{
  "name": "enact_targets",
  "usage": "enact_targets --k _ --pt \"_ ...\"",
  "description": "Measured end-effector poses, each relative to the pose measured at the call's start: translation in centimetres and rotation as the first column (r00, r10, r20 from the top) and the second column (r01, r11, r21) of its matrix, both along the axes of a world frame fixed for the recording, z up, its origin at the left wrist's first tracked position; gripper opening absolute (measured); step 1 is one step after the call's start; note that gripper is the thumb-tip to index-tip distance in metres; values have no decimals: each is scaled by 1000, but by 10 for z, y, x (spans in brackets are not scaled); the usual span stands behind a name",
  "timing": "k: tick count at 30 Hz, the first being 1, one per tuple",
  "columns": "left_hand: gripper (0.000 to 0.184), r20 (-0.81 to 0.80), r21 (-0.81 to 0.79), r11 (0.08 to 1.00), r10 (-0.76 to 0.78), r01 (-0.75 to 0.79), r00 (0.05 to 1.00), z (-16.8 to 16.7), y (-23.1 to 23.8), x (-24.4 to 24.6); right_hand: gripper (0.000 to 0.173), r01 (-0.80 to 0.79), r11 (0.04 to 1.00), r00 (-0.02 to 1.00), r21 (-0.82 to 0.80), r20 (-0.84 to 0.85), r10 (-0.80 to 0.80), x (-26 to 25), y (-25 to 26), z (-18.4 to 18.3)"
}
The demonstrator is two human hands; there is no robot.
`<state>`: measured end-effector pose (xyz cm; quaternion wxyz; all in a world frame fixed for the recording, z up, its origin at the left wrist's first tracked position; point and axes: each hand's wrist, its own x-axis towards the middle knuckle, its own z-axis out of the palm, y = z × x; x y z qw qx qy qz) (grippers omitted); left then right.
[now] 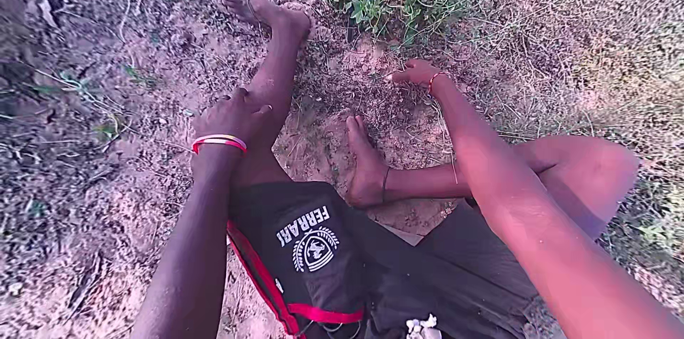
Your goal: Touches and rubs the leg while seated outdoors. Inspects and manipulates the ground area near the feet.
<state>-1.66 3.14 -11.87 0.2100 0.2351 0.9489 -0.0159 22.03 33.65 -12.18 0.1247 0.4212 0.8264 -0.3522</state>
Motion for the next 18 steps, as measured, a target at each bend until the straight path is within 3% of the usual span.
enact_targets --k 1,2,5,9,13,16,18 --pt "64 -3 3 1000 5 -5 1000 0 1 0 76 8 1000 999 -29 -34 -9 -10 14 -38" --pt "64 -4 9 1000 8 -8 1000 0 0 -1 88 22 996 998 -83 66 -16 -26 19 -58" --pt "63 -2 20 1000 6 -6 1000 -1 -2 -1 102 -69 998 959 4 274 65 -43 -21 -74" --pt "65 -7 5 1000 1 -1 1000 -2 0 -1 79 -258 956 933 138 292 209 -19 -59 -71" --pt "64 -18 8 1000 -12 12 1000 3 -2 2 56 -347 922 920 170 255 299 11 -52 -71" --pt "63 -28 28 999 -18 19 999 -2 -5 1 62 -253 954 955 162 202 219 27 -29 -60" --pt "63 -20 31 999 -12 13 1000 -2 -5 1 63 -46 995 983 93 181 28 32 -12 -39"
